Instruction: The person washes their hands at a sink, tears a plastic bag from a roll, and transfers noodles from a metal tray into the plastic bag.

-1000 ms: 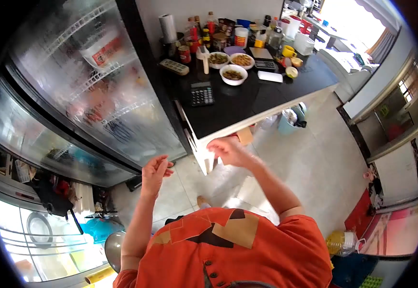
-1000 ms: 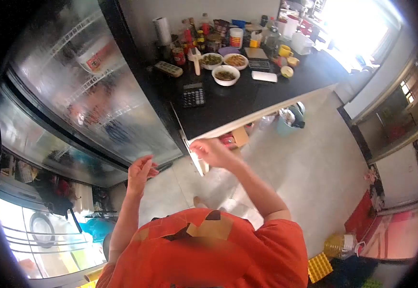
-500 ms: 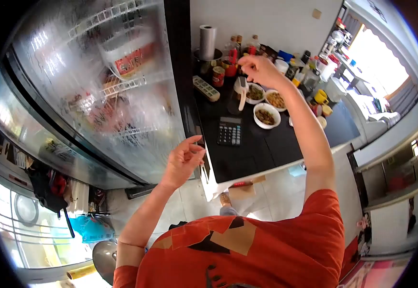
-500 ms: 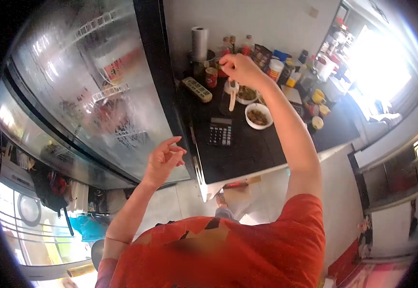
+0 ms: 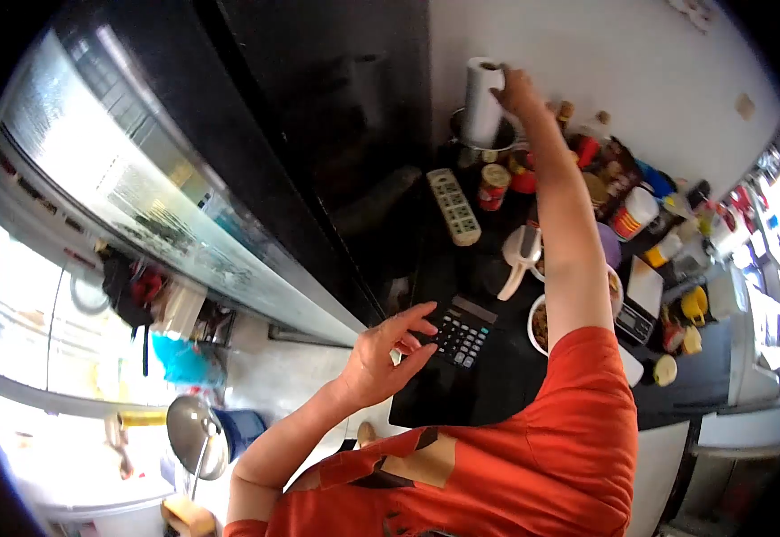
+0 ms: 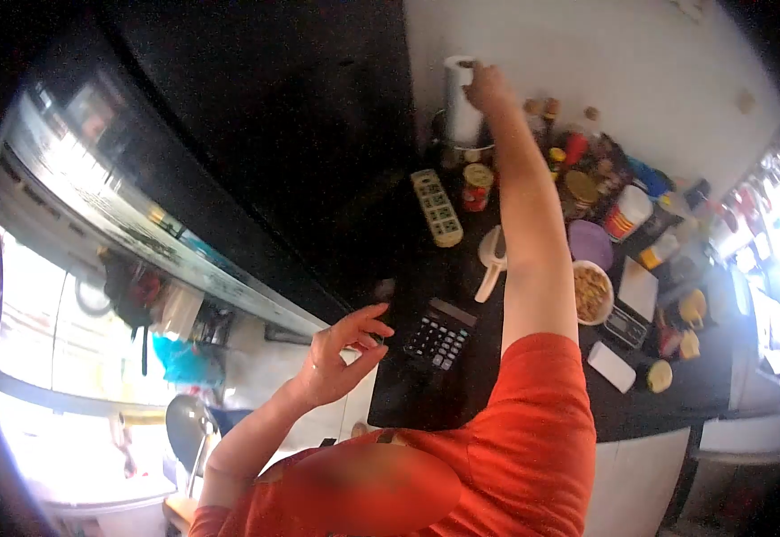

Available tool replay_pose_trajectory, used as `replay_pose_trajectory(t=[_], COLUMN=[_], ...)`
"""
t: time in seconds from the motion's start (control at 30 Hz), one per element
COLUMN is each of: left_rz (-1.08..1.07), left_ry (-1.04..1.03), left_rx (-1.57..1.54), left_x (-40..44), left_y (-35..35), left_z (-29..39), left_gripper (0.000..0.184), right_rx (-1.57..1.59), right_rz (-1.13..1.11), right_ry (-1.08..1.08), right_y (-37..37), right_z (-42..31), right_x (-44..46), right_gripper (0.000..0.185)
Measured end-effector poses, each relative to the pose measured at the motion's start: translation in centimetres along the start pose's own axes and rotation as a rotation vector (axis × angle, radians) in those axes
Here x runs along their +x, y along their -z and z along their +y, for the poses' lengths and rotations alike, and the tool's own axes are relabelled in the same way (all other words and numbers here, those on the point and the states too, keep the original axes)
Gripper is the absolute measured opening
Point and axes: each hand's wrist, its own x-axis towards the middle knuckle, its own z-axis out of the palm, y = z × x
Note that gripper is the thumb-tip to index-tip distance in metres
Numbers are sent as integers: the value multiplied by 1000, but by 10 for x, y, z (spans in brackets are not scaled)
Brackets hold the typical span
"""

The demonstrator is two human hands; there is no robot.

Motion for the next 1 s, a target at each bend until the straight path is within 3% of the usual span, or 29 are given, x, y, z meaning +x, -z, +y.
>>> replay_pose_trajectory(t=[0.03, 0.07, 0.27, 0.33, 0.47, 0.6, 0.73, 0.8, 0.83, 0.87, 1.0], left_rz=[25, 20, 12, -6, -55, -51, -113, -127, -167, -204, -246], left_ry=[35, 71, 178, 197, 154, 151, 133, 73, 40, 5, -73], left_rx=[15, 56, 172, 210, 202, 180, 175, 148, 155, 159, 126], left_x=[-1, -1, 5, 7, 3, -13, -25, -33, -37, -41, -72], left_y=[-2, -3, -11, -13, -14, -14, -17, -22, -24, -26, -24], left_z=[-4, -7, -24, -22, -25, -26, -27, -29, -25, -22, -13], left_gripper=[53, 54, 57, 57, 56, 53, 52, 53, 52, 52, 53], right_rx=[9, 62, 140, 67, 205, 268, 209, 330, 457, 434, 551], right_rz=[-122, -89, -183, -20, -41, 142, 281, 384, 205, 206, 353], right_ry=[-67, -78, -59, 56, -53, -125, -78, -3, -132, -132, -68], right_y=[4, -3, -76, -76, -36, -42, 13, 51, 103, 140, 247], right_z=[-4, -3, 21, 21, 1, 16, 30, 40, 15, 3, -33], right_x=[7, 13, 65, 66, 30, 17, 6, 3, -15, -34, -110], right_gripper=[62, 69, 73, 67, 65, 60, 61, 69, 76, 76, 57])
